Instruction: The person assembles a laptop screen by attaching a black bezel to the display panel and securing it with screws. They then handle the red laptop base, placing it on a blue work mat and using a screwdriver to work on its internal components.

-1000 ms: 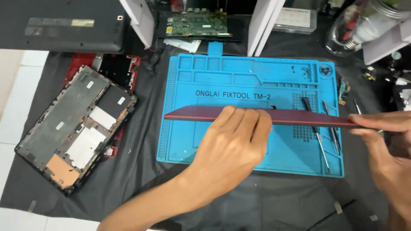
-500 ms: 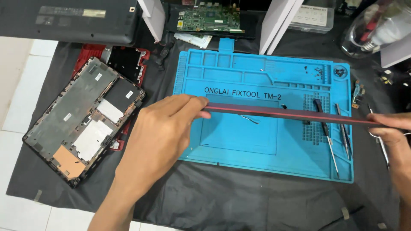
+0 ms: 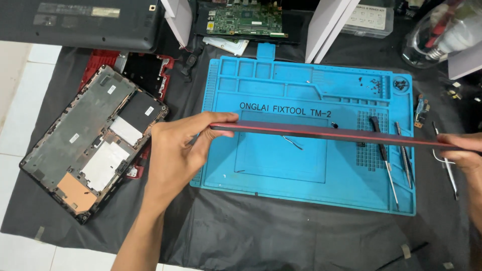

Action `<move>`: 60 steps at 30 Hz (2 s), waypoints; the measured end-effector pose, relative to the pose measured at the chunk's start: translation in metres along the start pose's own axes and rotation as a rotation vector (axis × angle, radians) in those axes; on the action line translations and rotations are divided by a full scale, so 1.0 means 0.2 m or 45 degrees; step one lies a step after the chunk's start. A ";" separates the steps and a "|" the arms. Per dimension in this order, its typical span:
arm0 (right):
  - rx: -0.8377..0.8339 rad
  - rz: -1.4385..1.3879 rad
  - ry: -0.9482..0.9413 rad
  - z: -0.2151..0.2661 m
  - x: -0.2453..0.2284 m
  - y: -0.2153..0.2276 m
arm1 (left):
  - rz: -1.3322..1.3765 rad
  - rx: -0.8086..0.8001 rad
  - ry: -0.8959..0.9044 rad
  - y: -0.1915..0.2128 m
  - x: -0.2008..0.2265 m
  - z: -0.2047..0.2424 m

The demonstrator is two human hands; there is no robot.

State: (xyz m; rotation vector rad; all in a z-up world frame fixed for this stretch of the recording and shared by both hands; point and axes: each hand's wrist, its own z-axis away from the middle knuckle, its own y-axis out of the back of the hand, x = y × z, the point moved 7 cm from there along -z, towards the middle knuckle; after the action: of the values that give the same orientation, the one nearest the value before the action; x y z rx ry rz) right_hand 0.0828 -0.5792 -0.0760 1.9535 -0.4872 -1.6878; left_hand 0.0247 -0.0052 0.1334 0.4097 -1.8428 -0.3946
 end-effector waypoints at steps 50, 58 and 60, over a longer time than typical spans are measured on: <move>-0.170 -0.703 -0.056 -0.26 -0.85 -0.36 | 0.814 -0.229 0.454 -0.16 -0.30 0.24; -0.245 -0.361 -0.329 -0.24 -0.71 -0.51 | 0.970 -0.270 0.610 -0.21 -0.41 0.28; -0.296 -0.244 -0.332 -0.26 -0.71 -0.55 | 0.985 -0.221 0.642 -0.25 -0.59 0.33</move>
State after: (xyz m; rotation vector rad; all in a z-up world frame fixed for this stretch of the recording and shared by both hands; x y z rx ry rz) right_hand 0.1037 -0.4018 -0.0208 1.6667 -0.1866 -2.0344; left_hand -0.0012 0.0098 -0.0073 -0.3111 -1.3255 0.0849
